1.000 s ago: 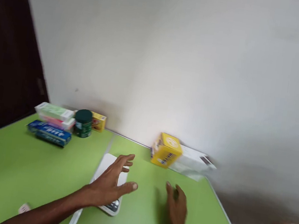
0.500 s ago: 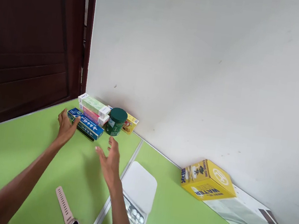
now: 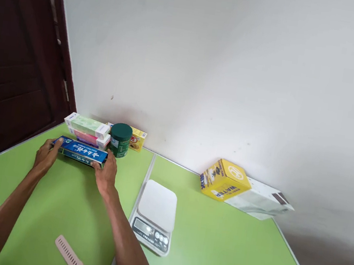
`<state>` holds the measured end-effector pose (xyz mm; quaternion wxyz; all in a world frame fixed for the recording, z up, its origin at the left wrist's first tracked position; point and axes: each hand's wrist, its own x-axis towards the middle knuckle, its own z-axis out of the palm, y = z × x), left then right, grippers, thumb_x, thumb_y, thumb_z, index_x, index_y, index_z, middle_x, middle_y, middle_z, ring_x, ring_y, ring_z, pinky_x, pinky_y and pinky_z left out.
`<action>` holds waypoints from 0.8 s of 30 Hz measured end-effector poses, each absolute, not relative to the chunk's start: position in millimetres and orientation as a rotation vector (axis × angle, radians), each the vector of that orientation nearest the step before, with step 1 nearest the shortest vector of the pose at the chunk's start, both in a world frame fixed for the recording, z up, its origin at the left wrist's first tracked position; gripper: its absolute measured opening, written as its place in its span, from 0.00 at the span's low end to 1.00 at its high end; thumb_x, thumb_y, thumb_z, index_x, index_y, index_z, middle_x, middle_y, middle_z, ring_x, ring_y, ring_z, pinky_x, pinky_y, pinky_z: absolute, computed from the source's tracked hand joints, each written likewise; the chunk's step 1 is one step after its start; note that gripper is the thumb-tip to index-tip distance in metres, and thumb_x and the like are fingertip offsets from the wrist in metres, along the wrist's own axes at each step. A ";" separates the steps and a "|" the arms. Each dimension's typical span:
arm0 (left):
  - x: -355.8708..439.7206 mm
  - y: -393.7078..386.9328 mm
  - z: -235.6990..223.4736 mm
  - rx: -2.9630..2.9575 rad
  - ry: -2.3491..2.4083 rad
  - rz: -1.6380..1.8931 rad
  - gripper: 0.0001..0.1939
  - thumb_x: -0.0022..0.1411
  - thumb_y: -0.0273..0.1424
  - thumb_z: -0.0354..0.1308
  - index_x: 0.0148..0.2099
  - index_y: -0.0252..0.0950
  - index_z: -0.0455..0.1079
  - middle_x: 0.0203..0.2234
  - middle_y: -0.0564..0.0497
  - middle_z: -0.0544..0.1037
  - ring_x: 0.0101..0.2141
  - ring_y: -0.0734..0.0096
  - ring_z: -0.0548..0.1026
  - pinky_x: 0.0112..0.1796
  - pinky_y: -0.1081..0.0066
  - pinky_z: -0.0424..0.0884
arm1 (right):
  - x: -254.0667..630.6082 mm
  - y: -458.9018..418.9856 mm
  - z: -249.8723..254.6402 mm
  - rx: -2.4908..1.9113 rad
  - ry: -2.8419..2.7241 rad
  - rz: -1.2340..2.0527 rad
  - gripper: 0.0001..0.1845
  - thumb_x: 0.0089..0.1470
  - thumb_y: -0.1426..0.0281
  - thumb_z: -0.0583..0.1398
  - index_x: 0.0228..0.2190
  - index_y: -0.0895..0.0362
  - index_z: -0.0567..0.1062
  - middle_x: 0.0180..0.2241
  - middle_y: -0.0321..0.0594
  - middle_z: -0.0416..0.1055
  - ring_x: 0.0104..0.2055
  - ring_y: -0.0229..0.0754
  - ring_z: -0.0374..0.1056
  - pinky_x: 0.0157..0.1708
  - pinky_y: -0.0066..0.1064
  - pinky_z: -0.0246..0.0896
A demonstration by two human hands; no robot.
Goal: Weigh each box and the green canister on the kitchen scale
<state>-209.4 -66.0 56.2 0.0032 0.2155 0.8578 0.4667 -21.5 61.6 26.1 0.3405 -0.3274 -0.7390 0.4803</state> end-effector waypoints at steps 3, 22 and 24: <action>-176.6 -78.4 79.4 0.606 2.695 1.407 0.32 0.68 0.54 0.48 0.60 0.36 0.71 0.50 0.37 0.81 0.51 0.44 0.78 0.56 0.46 0.71 | 14.6 59.7 41.7 -0.758 -1.892 1.221 0.43 0.54 0.54 0.70 0.66 0.54 0.67 0.62 0.51 0.71 0.63 0.61 0.68 0.63 0.56 0.63; 42.5 -14.5 29.4 1.119 1.942 1.319 0.46 0.63 0.61 0.52 0.71 0.33 0.60 0.60 0.35 0.76 0.59 0.43 0.75 0.62 0.43 0.67 | 305.8 91.6 8.5 -0.989 -1.485 1.311 0.42 0.49 0.54 0.73 0.63 0.49 0.71 0.65 0.47 0.69 0.65 0.57 0.68 0.66 0.50 0.61; 39.4 -16.1 26.5 1.142 1.953 1.306 0.46 0.63 0.61 0.52 0.71 0.33 0.61 0.60 0.34 0.76 0.60 0.43 0.75 0.62 0.43 0.67 | 302.0 93.5 2.3 -0.970 -1.449 1.345 0.44 0.48 0.53 0.74 0.63 0.49 0.71 0.66 0.48 0.68 0.66 0.57 0.67 0.67 0.51 0.60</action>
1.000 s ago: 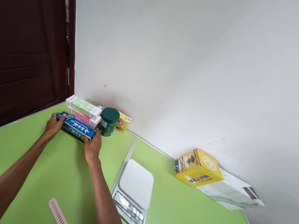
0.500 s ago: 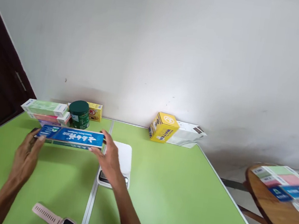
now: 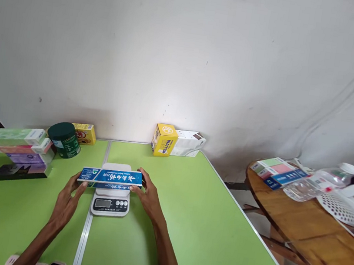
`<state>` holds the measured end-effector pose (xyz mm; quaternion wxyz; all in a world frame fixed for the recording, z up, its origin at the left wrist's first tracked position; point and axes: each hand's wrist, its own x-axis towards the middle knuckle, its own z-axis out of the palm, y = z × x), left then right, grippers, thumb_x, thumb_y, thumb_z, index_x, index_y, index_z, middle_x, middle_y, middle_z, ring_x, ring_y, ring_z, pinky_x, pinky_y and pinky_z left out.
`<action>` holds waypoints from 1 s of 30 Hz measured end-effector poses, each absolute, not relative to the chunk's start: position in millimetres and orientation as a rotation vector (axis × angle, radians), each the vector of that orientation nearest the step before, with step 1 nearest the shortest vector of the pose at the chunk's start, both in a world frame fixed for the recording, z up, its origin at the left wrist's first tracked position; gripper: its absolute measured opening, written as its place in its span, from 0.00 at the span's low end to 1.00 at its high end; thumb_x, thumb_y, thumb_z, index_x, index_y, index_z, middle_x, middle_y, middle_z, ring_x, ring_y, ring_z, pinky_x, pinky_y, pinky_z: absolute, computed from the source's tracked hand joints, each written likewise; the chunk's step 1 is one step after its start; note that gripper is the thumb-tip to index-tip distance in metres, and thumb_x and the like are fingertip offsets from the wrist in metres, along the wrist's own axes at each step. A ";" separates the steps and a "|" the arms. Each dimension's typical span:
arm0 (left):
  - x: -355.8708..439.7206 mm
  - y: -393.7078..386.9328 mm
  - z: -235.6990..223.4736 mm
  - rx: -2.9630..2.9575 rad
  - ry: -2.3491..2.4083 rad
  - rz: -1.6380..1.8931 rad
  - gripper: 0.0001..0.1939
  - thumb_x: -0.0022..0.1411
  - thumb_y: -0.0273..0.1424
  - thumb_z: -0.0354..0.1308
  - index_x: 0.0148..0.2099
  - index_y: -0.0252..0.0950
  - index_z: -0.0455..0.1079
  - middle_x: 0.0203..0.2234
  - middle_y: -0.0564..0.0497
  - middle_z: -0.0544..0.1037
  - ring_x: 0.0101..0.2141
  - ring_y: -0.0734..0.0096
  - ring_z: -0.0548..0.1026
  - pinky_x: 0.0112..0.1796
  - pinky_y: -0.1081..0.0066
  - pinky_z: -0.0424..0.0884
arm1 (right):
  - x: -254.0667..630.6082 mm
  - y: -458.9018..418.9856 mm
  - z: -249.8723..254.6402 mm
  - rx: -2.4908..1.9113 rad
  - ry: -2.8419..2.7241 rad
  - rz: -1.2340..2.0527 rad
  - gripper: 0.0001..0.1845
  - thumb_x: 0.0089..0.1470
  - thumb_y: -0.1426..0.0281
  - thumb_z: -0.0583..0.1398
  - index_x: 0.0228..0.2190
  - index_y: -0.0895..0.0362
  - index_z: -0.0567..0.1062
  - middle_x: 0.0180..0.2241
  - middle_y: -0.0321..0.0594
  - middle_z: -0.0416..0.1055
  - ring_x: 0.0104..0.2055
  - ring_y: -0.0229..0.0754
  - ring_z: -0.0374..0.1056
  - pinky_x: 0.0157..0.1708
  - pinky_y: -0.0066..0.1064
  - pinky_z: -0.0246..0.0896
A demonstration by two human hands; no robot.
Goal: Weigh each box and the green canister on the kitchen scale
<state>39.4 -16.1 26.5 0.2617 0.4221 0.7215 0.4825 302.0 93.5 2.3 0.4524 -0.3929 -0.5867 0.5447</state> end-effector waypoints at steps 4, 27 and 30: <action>30.0 -20.2 22.6 1.171 1.944 1.304 0.43 0.66 0.59 0.51 0.71 0.35 0.60 0.64 0.35 0.72 0.63 0.45 0.71 0.64 0.44 0.65 | 302.7 93.3 -5.1 -0.965 -1.370 1.370 0.52 0.44 0.53 0.76 0.66 0.49 0.67 0.70 0.50 0.61 0.70 0.58 0.61 0.68 0.52 0.57; 20.8 -18.4 4.6 1.101 1.885 1.349 0.39 0.71 0.56 0.47 0.73 0.37 0.58 0.70 0.39 0.65 0.69 0.50 0.63 0.69 0.48 0.59 | 298.1 61.4 -23.6 -1.213 -1.210 0.974 0.32 0.63 0.46 0.60 0.57 0.55 0.77 0.59 0.51 0.76 0.61 0.57 0.72 0.62 0.50 0.65; 31.4 -16.3 12.6 1.165 1.889 1.333 0.42 0.70 0.58 0.47 0.75 0.39 0.53 0.73 0.41 0.60 0.71 0.48 0.59 0.70 0.47 0.56 | 290.4 56.4 -23.4 -1.162 -1.274 0.929 0.32 0.62 0.50 0.62 0.60 0.55 0.75 0.60 0.51 0.74 0.60 0.56 0.73 0.60 0.48 0.68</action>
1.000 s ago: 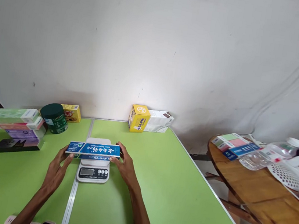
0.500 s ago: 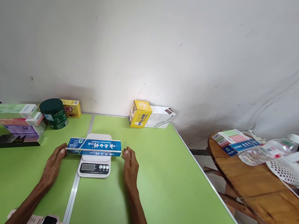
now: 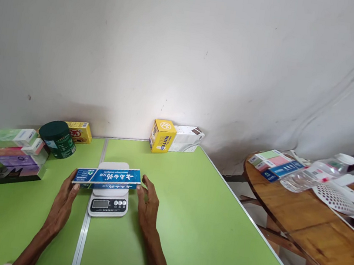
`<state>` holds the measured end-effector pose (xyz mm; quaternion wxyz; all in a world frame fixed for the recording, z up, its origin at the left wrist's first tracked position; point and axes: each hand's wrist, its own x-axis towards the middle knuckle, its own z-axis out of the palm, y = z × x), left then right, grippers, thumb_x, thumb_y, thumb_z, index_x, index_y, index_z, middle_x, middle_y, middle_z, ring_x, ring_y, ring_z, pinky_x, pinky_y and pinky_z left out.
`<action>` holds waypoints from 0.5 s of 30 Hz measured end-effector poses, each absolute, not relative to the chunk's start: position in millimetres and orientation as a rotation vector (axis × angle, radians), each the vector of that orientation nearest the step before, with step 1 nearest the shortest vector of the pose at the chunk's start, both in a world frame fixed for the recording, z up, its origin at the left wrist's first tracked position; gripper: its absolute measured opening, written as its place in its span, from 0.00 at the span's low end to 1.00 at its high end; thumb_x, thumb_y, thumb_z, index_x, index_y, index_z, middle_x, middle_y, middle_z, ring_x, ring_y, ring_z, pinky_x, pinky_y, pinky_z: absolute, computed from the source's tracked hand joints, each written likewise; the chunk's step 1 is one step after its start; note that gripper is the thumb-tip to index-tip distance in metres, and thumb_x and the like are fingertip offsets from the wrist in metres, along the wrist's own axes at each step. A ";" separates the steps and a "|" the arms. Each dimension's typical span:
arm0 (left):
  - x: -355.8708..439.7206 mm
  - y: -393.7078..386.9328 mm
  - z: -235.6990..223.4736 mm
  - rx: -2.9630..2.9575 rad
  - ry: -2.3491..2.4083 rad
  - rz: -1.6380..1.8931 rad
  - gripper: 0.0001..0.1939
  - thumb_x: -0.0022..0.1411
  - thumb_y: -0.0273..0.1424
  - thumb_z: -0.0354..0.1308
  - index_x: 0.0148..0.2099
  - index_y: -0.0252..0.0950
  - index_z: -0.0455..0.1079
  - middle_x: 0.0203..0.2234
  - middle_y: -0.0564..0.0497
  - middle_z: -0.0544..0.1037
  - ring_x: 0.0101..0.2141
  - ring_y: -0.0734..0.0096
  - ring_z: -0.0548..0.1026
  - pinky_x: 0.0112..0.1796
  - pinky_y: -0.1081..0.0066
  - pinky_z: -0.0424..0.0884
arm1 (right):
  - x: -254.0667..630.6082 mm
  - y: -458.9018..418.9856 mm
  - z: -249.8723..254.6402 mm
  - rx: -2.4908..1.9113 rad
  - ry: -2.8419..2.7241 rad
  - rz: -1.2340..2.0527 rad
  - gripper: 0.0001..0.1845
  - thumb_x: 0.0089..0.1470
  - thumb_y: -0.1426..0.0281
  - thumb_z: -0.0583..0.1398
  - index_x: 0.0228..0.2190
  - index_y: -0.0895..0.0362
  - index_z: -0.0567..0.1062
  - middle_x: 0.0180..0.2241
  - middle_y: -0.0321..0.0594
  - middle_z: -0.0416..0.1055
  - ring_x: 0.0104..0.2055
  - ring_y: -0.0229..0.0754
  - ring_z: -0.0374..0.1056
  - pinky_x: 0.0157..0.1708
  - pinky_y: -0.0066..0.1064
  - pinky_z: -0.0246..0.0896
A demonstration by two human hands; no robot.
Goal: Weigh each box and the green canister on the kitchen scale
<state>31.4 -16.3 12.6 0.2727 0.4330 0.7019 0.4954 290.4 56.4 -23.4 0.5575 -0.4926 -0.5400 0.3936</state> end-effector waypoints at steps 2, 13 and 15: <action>36.1 -15.6 16.9 1.160 1.915 1.292 0.44 0.69 0.60 0.46 0.76 0.39 0.52 0.73 0.41 0.59 0.70 0.46 0.60 0.70 0.45 0.55 | 283.4 53.3 -22.3 -1.108 -1.304 0.939 0.31 0.63 0.52 0.62 0.61 0.54 0.75 0.59 0.50 0.75 0.56 0.55 0.75 0.57 0.46 0.71; 100.2 17.0 55.4 1.434 1.753 1.240 0.47 0.67 0.55 0.55 0.79 0.45 0.41 0.73 0.41 0.56 0.69 0.45 0.63 0.67 0.49 0.62 | 322.1 72.1 15.7 -1.163 -1.078 0.793 0.33 0.64 0.50 0.60 0.64 0.52 0.72 0.61 0.46 0.74 0.61 0.54 0.71 0.61 0.45 0.65; 129.2 39.3 57.9 1.513 1.616 1.147 0.50 0.67 0.54 0.56 0.79 0.42 0.38 0.74 0.40 0.53 0.70 0.46 0.60 0.68 0.52 0.62 | 351.6 87.9 20.9 -1.235 -1.008 0.671 0.36 0.63 0.47 0.59 0.64 0.54 0.72 0.60 0.48 0.75 0.61 0.55 0.70 0.62 0.45 0.63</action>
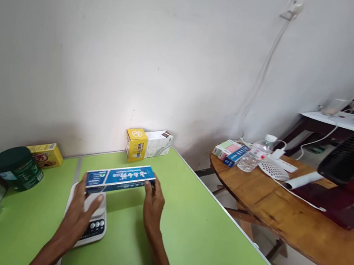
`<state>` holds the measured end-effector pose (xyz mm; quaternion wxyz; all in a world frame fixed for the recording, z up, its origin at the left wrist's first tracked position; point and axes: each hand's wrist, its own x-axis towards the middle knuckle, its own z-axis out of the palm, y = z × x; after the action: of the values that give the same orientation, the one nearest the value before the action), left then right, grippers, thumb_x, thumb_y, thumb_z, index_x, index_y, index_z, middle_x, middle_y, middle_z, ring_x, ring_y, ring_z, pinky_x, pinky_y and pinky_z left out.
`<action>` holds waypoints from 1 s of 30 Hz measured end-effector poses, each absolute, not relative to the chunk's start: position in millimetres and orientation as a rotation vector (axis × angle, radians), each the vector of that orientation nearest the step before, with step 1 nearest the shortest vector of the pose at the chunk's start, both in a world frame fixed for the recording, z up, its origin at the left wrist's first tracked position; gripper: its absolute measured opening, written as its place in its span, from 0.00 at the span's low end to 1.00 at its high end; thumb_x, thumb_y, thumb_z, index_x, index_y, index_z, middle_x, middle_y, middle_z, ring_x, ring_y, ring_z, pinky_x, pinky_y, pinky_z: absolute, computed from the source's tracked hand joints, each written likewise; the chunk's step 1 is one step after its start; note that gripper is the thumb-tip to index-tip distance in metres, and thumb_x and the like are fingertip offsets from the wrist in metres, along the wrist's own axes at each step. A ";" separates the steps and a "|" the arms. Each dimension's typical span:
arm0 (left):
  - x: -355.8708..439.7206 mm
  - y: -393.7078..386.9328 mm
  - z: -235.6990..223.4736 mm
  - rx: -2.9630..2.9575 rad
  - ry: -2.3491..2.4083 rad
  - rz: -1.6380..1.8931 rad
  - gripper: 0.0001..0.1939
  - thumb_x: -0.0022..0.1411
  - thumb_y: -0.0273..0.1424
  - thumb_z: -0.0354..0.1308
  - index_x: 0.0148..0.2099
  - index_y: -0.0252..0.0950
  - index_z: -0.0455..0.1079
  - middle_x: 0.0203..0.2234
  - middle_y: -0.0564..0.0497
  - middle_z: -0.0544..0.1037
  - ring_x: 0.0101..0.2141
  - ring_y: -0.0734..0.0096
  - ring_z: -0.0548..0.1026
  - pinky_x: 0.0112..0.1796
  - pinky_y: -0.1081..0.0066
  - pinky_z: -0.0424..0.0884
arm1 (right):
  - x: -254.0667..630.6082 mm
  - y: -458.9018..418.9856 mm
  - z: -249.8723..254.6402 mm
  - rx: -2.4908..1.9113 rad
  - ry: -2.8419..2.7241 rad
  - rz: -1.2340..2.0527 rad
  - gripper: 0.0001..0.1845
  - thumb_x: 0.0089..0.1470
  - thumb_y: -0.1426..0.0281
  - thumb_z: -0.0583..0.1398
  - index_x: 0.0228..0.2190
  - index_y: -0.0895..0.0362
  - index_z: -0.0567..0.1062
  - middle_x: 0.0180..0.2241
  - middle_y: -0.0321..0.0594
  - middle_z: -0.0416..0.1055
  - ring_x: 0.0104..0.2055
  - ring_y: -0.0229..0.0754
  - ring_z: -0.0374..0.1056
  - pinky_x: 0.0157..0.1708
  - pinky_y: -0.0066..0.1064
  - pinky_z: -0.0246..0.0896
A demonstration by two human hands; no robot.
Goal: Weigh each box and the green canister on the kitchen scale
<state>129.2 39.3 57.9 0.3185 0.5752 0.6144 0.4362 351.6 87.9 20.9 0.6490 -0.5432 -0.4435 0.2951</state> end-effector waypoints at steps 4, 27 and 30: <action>187.5 93.9 51.3 1.559 1.439 0.970 0.50 0.67 0.49 0.56 0.78 0.31 0.36 0.72 0.32 0.52 0.72 0.48 0.56 0.70 0.54 0.54 | 412.0 125.3 15.3 -1.373 -0.952 0.515 0.41 0.61 0.42 0.56 0.62 0.58 0.73 0.56 0.52 0.77 0.57 0.57 0.71 0.57 0.45 0.64; 238.1 222.7 -3.6 1.588 1.433 0.784 0.60 0.54 0.39 0.64 0.76 0.26 0.31 0.76 0.28 0.36 0.76 0.45 0.35 0.73 0.56 0.38 | 453.6 260.4 -43.2 -1.587 -1.015 0.404 0.44 0.57 0.43 0.53 0.60 0.63 0.72 0.61 0.61 0.71 0.67 0.63 0.62 0.67 0.54 0.51; 233.0 213.4 9.0 1.591 1.407 0.781 0.61 0.54 0.40 0.64 0.76 0.23 0.30 0.76 0.26 0.37 0.76 0.44 0.36 0.72 0.55 0.39 | 444.0 245.7 -46.1 -1.602 -0.955 0.371 0.49 0.57 0.41 0.51 0.63 0.67 0.67 0.64 0.65 0.66 0.68 0.63 0.60 0.67 0.54 0.50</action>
<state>233.0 213.4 9.0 0.4254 0.6364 0.5626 0.3124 444.0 245.7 -46.1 0.5811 -0.6857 -0.4086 0.1587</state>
